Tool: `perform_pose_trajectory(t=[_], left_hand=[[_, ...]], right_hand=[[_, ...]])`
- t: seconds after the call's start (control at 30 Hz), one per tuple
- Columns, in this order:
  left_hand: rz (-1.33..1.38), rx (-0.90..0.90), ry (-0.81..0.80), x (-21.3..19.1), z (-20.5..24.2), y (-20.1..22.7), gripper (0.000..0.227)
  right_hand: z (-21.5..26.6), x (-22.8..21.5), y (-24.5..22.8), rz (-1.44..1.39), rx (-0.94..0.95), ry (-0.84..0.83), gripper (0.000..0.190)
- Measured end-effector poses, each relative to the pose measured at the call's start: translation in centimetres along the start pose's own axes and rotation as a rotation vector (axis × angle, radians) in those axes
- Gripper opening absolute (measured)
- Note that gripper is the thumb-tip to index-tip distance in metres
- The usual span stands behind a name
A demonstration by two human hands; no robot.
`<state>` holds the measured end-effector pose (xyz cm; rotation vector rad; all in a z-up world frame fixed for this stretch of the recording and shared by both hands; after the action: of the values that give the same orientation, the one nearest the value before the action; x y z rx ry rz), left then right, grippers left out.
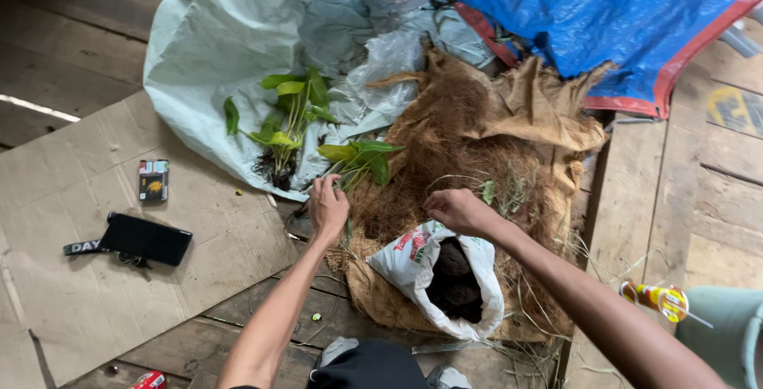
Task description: The person sits on the floor and packs soil around the roots of a plant. They use their hands to scoop soil from a bag and press it firmly around the root ball to create a stable base.
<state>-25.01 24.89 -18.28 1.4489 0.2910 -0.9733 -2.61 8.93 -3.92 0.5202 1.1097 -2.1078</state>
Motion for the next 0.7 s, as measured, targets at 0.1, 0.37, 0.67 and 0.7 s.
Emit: perform_pose_trajectory(t=[0.1,0.37,0.67,0.7], left_hand=[[-0.209,-0.035,0.017,-0.6,-1.1,-3.2,0.049],[-0.402,0.064,-0.077,-1.0,-0.9,-3.4,0.04],[0.401,-0.253,-0.47,-1.3,1.6,0.8,0.029],[0.434,-0.2,-0.447,-2.0,1.8,1.7,0.029]], right_hand=[[-4.0,2.4,-1.4,0.002,-0.017,-0.008,0.03],[-9.6,10.7,-1.3,-0.15,0.04,-0.043,0.032],[-8.4,9.7,-2.0,-0.346,0.085,-0.019,0.036],[-7.9,9.1,-2.1,-0.401,0.084,0.015,0.036]])
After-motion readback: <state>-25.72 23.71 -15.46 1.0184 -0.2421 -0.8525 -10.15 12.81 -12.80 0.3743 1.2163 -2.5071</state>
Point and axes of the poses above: each hand's wrist, its own z-axis away from the middle knuckle, its own x-axis out of the palm, y = z × x, the point moved 9 cm from there along -z, towards the middle knuckle, and after that the axes turned 2 degrees about x, right-handed, at the moved point
